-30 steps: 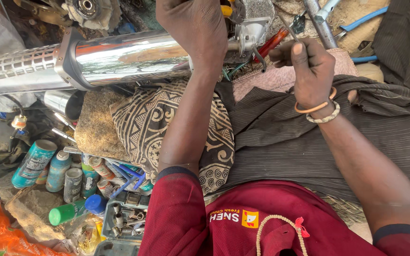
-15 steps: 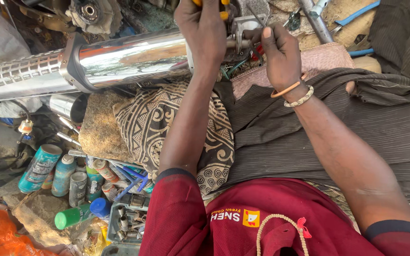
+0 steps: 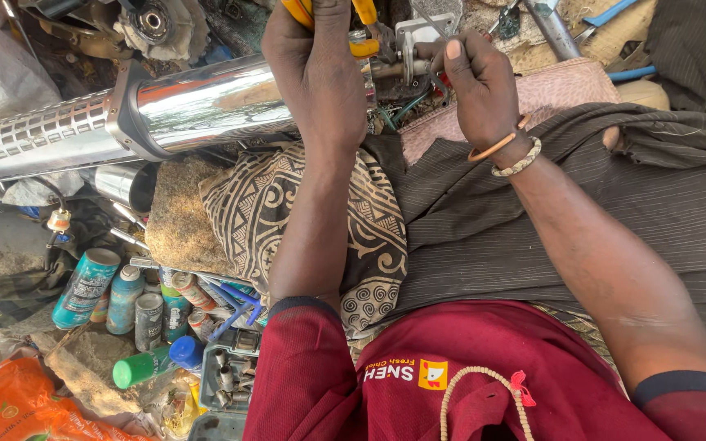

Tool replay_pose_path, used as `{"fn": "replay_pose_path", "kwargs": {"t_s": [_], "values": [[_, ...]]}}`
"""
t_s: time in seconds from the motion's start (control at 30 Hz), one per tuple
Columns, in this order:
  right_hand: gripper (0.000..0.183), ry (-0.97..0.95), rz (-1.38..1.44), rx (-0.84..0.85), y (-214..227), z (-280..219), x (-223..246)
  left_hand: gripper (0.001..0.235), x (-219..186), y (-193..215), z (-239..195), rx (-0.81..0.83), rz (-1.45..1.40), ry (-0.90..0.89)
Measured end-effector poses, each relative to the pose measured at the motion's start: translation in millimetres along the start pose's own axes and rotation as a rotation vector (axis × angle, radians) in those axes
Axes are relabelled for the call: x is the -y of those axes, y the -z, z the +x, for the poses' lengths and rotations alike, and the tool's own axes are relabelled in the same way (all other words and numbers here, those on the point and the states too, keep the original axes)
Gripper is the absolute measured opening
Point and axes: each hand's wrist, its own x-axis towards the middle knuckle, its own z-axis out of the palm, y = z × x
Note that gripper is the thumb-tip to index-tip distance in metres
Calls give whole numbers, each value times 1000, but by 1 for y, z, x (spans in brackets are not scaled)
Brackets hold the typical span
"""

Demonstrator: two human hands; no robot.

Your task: The person uses pliers and a socket wrench to adjust and tighten bolts on a motorcycle exhaust pipe. They repeatedly reposition the tools and hands to access different fasteners on the chrome exhaust component.

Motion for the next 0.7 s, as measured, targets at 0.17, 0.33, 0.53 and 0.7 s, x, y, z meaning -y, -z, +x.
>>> {"fn": "replay_pose_path", "kwargs": {"t_s": [0.17,0.33,0.53,0.7], "values": [[41,-58,-4,5,3,2,-1,36,2,4,-5,12,-42,-37],[42,-11,0,18,2,3,-2,36,2,7,-5,25,-85,-53],[48,-2,-43,11,2,1,-3,38,18,4,9,-36,-25,-88],[50,34,-60,-1,1,3,1,37,30,5,17,20,159,-140]]}}
